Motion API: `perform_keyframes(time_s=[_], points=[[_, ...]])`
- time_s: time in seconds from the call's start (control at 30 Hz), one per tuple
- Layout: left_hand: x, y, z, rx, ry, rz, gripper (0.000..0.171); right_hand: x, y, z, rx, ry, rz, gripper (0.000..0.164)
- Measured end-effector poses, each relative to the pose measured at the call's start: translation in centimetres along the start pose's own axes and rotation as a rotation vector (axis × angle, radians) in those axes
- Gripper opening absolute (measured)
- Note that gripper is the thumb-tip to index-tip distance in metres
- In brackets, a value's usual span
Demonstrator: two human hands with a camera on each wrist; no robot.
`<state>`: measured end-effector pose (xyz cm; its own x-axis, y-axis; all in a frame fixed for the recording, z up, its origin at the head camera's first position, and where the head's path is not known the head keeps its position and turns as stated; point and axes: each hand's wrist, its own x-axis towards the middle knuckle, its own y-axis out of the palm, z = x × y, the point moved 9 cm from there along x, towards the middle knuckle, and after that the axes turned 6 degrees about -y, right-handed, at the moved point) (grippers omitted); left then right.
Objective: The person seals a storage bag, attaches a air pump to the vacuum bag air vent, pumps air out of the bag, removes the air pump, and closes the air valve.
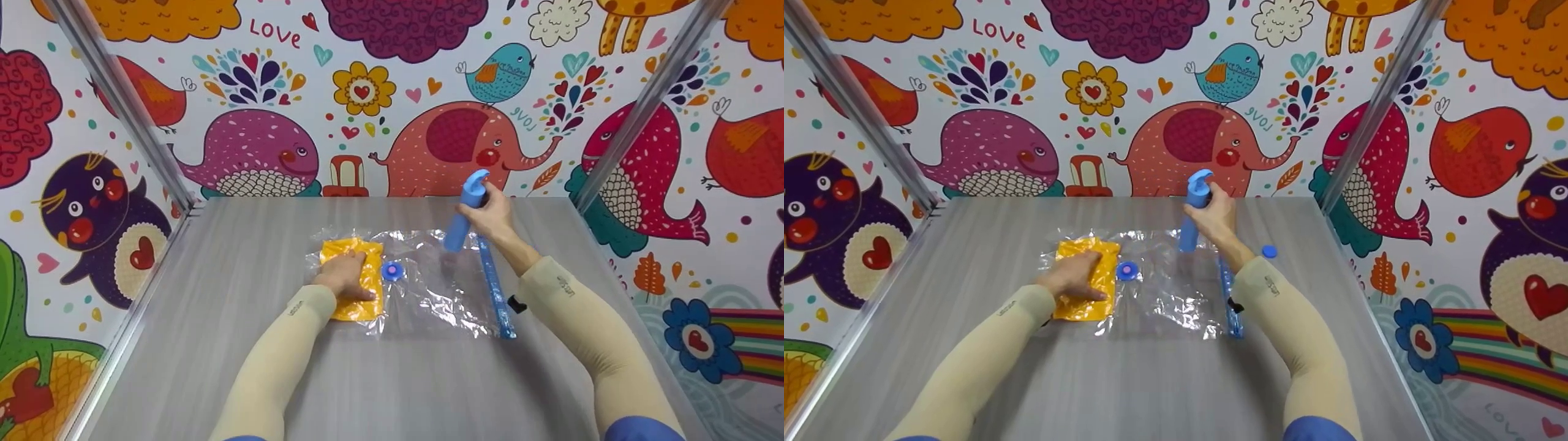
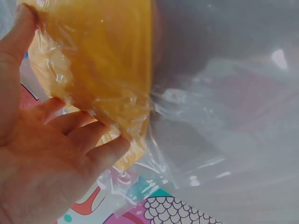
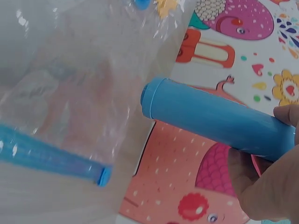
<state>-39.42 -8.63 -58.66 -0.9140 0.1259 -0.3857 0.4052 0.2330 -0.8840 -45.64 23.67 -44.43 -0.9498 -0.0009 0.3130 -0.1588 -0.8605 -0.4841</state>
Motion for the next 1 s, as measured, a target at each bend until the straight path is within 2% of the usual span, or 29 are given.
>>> perform_keyframes(time_s=[0.27, 0.4, 0.57, 0.77, 1.0], points=[[-0.3, -0.2, 0.1, -0.046, -0.009, -0.005, 0.107, -0.4, -4.1, -2.1, -0.074, 0.069, -0.034, 0.064], [-0.3, -0.1, 0.2, -0.06, -0.011, -0.003, 0.106, -1.0, -5.4, -3.3, -0.071, 0.122, -0.018, 0.069], [-0.2, 0.3, 0.4, -0.079, -0.022, 0.007, 0.107, -1.4, -7.0, -4.2, -0.106, 0.133, -0.053, 0.069], [0.1, 0.4, 0.5, -0.083, -0.044, 0.018, 0.109, -2.2, -8.3, -5.3, -0.126, 0.195, -0.068, 0.075], [-0.1, 0.2, 0.2, -0.037, 0.015, 0.001, 0.109, -2.9, -9.4, -6.6, -0.139, 0.232, -0.084, 0.079]])
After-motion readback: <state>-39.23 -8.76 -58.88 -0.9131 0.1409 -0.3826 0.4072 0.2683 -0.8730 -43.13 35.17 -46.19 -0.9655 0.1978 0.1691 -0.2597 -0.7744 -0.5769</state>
